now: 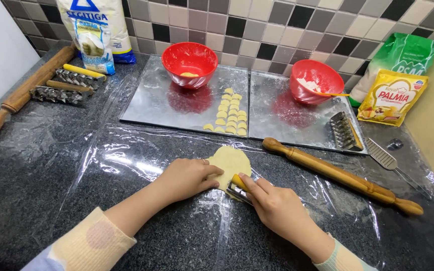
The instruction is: Using a small roller cutter to create decorative crescent shapes from a sheet of dough on a plastic-covered counter.
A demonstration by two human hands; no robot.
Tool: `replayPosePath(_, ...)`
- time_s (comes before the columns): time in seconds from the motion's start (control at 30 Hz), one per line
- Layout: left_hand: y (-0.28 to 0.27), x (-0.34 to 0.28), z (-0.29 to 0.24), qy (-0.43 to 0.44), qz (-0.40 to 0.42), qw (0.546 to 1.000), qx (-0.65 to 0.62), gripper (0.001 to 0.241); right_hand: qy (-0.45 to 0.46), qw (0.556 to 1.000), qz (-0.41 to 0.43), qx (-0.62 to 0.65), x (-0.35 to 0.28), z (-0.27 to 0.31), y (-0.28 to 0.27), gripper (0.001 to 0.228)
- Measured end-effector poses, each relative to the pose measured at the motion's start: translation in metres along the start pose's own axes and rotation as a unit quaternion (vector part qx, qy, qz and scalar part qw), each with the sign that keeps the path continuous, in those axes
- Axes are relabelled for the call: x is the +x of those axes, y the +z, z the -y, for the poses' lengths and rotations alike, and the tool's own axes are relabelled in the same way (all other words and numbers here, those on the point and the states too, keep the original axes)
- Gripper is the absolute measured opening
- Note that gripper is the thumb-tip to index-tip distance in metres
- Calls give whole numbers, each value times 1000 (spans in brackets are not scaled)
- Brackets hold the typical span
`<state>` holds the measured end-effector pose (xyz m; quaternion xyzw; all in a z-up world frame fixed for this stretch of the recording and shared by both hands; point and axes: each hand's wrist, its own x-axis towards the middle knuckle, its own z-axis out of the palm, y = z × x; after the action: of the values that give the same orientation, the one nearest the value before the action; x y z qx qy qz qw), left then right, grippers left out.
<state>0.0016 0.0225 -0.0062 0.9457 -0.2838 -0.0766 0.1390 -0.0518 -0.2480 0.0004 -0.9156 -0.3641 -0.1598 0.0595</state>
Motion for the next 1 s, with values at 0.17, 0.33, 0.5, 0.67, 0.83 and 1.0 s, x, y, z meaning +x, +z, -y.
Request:
replayPosePath(0.17,-3,0,-1,8,-3,1000,-4,40,51,997,-27,50,-9,-24,1,53)
replayPosePath(0.33,-1,0,1,20,-8,1000,-5,39,172,975,-64,-127,-15,-64,8,52)
replayPosePath(0.5,4,2,5,29,-15,999,-7,40,128,939,-180,-262,-3,-54,-7,32)
replayPosePath(0.67,3,0,3,35,-26,999,-12,38,-1,980,-191,-49,18,-17,14,20)
replayPosePath(0.83,1,0,3,30,-25,999,-5,37,-77,988,-122,55,33,-6,36,15)
replayPosePath(1.0,0,-1,2,28,-7,1000,-3,38,-49,994,-84,43,28,-6,41,16)
